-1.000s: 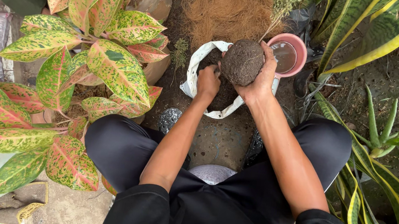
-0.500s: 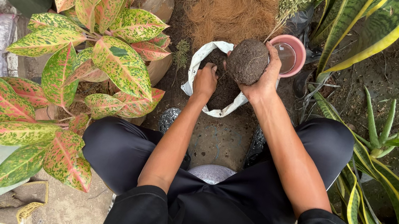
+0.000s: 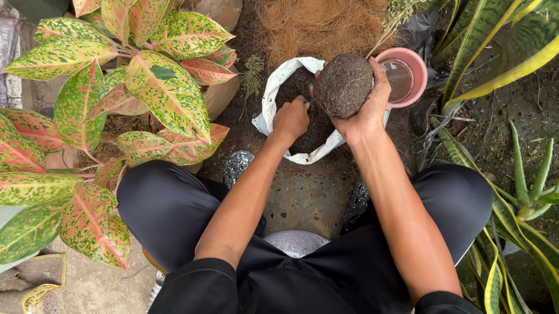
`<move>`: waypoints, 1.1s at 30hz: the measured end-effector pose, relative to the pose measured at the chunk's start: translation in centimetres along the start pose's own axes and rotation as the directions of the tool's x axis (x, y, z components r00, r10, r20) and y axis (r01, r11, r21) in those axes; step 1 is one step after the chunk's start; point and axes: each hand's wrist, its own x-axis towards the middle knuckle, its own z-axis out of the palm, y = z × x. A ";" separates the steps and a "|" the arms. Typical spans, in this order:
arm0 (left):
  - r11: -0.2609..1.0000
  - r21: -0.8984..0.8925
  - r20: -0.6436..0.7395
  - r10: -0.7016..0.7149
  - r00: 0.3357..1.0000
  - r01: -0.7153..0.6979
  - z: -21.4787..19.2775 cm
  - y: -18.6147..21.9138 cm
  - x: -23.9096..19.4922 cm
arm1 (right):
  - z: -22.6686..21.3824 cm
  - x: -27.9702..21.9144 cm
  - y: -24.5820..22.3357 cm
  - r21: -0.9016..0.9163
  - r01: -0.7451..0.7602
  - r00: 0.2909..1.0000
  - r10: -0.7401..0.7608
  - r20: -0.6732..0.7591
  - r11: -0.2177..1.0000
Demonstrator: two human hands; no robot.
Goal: The person sits on the ground and repeatedly scoops soil from a white sack into a dark, round planting medium held in their hands. They press and shape the soil around the medium, occasionally dipping it into a pink cup of water to moisten it.
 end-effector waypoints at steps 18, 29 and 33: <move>0.990 -0.133 -0.098 0.029 0.995 -0.042 -1.2 0.1 -0.9 | -0.5 -0.9 -0.7 0.006 0.009 0.999 -0.009 -0.047 1.000; 0.796 -0.600 -0.012 -0.110 0.994 0.081 -0.6 -1.5 0.8 | -0.5 -0.6 -0.3 0.002 0.016 0.999 -0.016 -0.039 1.000; 0.437 -0.874 0.117 -0.236 0.965 0.213 -0.2 -3.1 2.4 | -0.3 -0.7 -0.4 -0.029 0.020 0.997 -0.022 -0.070 0.999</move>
